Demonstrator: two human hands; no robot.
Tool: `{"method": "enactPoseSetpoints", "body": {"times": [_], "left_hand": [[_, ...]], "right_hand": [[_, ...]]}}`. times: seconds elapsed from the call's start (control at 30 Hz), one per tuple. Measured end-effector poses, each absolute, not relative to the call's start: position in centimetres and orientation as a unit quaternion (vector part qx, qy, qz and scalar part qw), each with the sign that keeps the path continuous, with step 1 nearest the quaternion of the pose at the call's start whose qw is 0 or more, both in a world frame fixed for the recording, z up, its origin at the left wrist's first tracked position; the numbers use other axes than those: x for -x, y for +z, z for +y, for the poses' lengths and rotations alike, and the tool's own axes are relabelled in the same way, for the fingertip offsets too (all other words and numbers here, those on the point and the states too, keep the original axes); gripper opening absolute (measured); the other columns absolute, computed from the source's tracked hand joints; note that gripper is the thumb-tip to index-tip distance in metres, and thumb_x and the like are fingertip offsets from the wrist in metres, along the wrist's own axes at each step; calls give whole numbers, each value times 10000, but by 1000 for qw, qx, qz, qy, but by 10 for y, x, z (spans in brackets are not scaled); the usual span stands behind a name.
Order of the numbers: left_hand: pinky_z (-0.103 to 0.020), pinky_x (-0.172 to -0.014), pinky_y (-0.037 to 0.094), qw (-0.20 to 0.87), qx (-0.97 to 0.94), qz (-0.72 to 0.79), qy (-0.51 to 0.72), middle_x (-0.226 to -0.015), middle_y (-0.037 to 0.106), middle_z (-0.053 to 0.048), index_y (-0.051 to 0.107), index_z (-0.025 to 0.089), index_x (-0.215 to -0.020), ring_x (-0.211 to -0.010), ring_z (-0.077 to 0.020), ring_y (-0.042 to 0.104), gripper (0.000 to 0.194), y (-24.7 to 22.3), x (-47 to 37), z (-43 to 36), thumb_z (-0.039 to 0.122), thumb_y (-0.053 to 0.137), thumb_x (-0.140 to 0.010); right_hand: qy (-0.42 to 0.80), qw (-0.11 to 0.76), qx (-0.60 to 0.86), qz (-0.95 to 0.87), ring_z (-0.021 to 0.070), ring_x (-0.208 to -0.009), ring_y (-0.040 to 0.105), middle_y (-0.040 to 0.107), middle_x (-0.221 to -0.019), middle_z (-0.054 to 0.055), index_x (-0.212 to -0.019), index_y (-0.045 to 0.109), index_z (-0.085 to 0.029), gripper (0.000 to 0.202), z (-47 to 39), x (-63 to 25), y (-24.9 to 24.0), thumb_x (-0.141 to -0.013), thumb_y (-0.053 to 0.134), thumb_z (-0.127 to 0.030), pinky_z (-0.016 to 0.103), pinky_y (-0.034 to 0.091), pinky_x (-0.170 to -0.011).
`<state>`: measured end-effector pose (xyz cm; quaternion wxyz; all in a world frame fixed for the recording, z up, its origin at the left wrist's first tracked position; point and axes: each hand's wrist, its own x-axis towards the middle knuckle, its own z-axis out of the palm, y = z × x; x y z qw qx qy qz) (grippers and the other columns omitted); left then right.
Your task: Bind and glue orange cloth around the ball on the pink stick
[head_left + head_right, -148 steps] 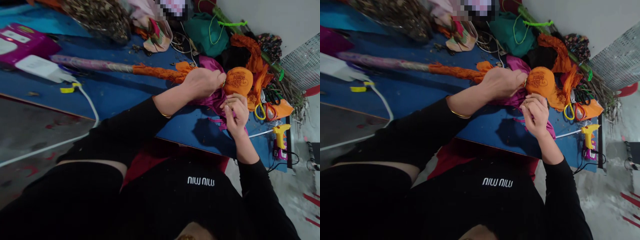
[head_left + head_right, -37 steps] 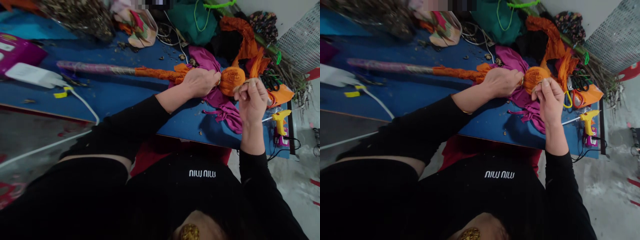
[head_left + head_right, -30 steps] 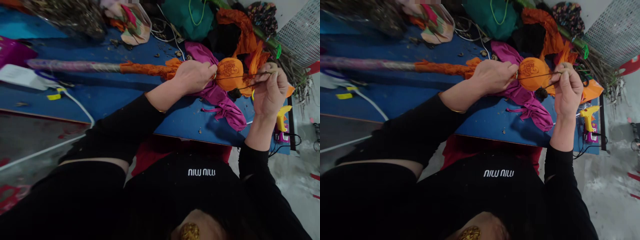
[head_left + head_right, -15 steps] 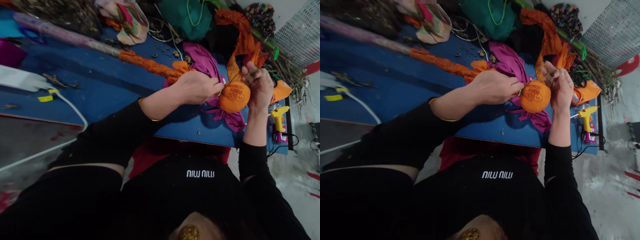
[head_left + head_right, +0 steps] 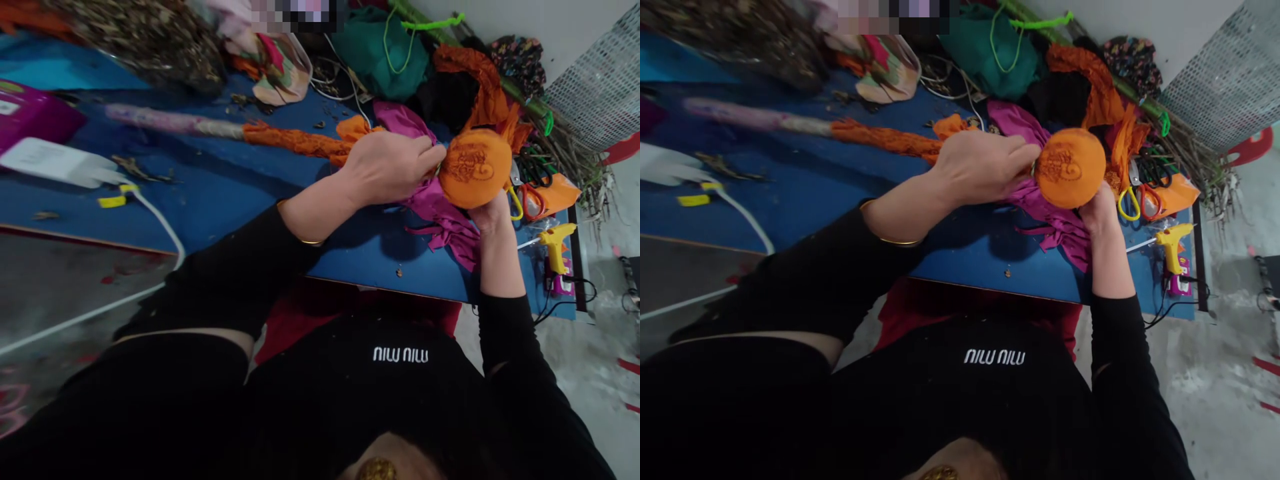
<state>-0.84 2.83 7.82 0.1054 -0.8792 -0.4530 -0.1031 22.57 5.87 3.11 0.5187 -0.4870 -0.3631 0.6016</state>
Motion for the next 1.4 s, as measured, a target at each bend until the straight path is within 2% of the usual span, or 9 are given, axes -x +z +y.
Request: {"method": "enactPoseSetpoints", "body": {"times": [0.13,0.27,0.33,0.43,0.53,0.63,0.73,1.0,1.4], "left_hand": [[-425,-627,343,97,844,-515,-116,-1180,722,-159,559,212,-1452,-932,-314,701,514,90,20,32,320,213,-1088],[-428,-652,336,66,835,-532,-126,-1257,697,-141,568,254,-1414,-883,-259,636,496,86,26,42,343,202,-1091],[-422,-636,291,80,841,-524,-109,-1240,696,-148,552,188,-1411,-895,-261,632,493,81,24,46,282,190,-1090],[-410,-631,256,93,853,-504,-97,-1208,694,-137,540,154,-1392,-922,-256,634,457,71,15,48,202,219,-1070],[-401,-637,273,82,864,-487,-95,-1198,692,-127,548,154,-1373,-921,-232,623,465,61,3,47,190,197,-1070],[-398,-640,292,70,867,-483,-97,-1163,706,-139,582,137,-1343,-901,-238,633,482,50,-7,47,191,192,-1066],[-393,-642,300,56,869,-480,-104,-1144,717,-164,612,117,-1311,-912,-261,657,487,40,-12,48,172,208,-1044],[-399,-692,335,18,872,-479,-98,-1272,704,-123,573,176,-1330,-869,-212,520,551,39,-10,46,230,95,-1061],[-376,-643,337,37,869,-483,-97,-1162,731,-155,612,132,-1320,-874,-243,643,537,25,-13,54,215,156,-1049]], "right_hand": [[535,405,495,-552,111,-543,623,681,-631,-37,-640,617,-220,211,50,-231,39,-791,746,-292,237,505,-526],[473,250,389,-750,125,-605,616,688,-663,-2,-642,670,-215,319,28,-235,68,-890,720,-409,281,516,-629],[408,306,343,-789,159,-761,661,703,-777,15,-678,729,-242,305,18,-232,79,-921,703,-424,338,563,-797],[334,505,319,-729,213,-1055,693,701,-1019,30,-692,748,-292,272,10,-217,83,-909,722,-454,408,556,-1015],[380,608,298,-630,225,-1002,716,666,-838,12,-703,684,-313,316,9,-199,72,-891,721,-564,459,566,-1056],[460,609,301,-571,138,-530,512,444,-575,-61,-716,650,-312,340,9,-185,59,-853,764,-602,399,608,-778],[486,589,355,-540,81,-434,226,324,-544,-85,-676,629,-283,374,5,-180,53,-839,789,-579,298,442,-510],[407,571,411,-582,83,-517,405,449,-626,-53,-713,629,-273,361,-21,-177,60,-931,709,-549,262,446,-532],[405,575,399,-589,77,-525,363,415,-621,-48,-693,612,-250,405,-31,-165,59,-928,721,-563,252,372,-488]]}}
